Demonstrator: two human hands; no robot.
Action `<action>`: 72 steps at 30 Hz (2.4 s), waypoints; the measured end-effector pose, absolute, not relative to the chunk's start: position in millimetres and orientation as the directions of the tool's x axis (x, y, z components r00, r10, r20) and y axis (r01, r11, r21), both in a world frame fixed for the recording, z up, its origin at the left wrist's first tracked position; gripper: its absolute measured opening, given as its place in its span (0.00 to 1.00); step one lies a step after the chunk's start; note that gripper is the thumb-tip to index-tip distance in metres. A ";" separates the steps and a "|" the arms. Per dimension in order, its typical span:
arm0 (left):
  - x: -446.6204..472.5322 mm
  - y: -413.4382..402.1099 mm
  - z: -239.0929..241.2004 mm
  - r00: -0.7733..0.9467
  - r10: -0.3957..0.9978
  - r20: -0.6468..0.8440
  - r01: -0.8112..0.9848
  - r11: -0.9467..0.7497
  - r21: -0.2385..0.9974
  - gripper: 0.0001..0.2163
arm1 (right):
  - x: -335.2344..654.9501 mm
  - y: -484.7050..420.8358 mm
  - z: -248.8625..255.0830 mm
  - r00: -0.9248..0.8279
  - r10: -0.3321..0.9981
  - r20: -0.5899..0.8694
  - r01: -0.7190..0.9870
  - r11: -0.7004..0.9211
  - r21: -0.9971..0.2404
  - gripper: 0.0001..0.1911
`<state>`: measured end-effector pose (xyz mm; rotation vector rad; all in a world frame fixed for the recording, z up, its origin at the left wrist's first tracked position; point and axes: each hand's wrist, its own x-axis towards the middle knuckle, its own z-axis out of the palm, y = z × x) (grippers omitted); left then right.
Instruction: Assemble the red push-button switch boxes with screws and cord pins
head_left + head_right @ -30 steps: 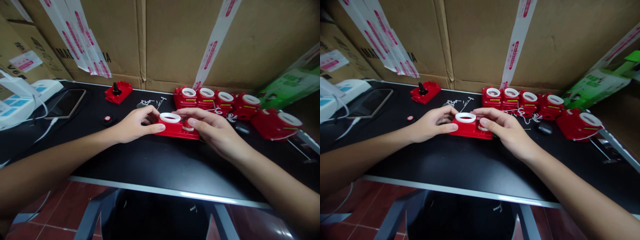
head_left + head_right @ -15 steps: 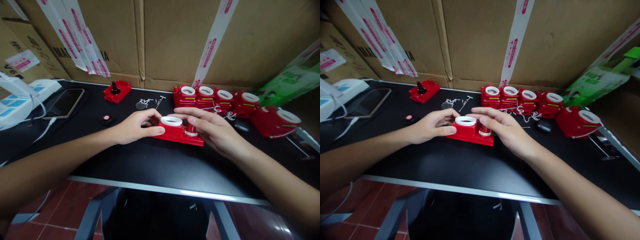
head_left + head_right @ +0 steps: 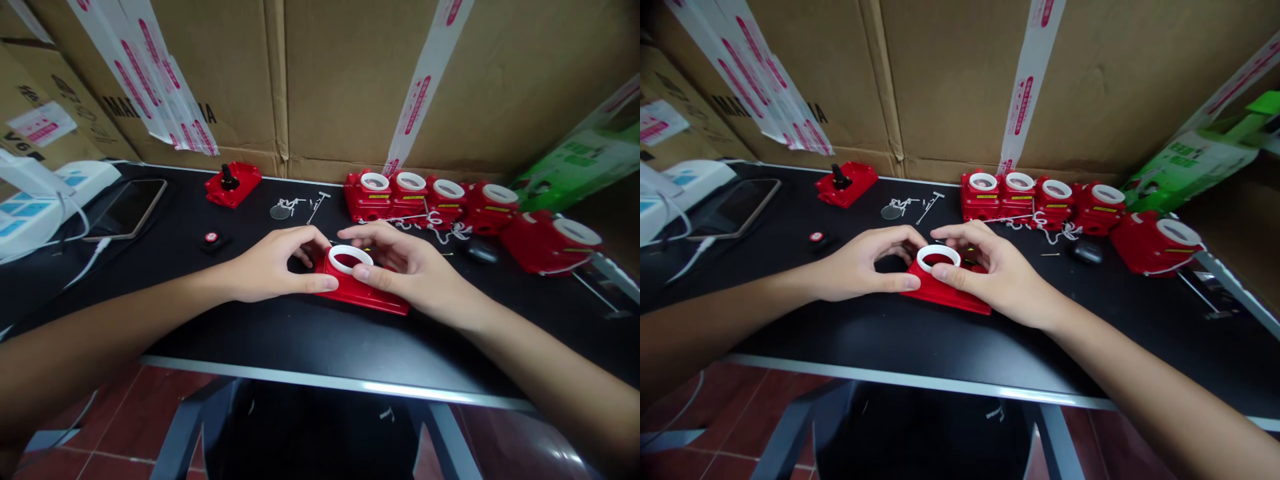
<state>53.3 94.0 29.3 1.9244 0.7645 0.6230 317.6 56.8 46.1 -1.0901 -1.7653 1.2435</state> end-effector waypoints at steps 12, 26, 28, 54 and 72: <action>53.1 92.6 29.9 0.700 0.706 0.103 0.219 -0.351 0.911 0.20 | 321.1 57.2 47.0 -0.467 0.884 -0.008 0.195 0.094 -0.976 0.32; 50.3 92.4 31.3 0.724 0.683 0.099 0.219 -0.362 0.906 0.20 | 327.2 58.6 48.2 -0.540 0.842 -0.003 0.086 0.051 -0.995 0.28; 50.4 90.7 32.1 0.711 0.694 0.108 0.252 -0.395 0.883 0.21 | 327.0 58.6 48.7 -0.534 0.846 0.002 0.130 0.085 -0.988 0.30; 45.6 96.6 33.1 0.733 0.651 0.199 0.273 -0.549 0.790 0.24 | 332.4 63.6 49.4 -0.622 0.774 0.118 0.092 0.221 -0.971 0.26; 39.7 104.1 39.7 0.811 0.553 0.190 0.183 -0.548 0.816 0.23 | 328.2 59.4 54.7 -0.739 0.579 0.344 0.146 0.636 -0.758 0.29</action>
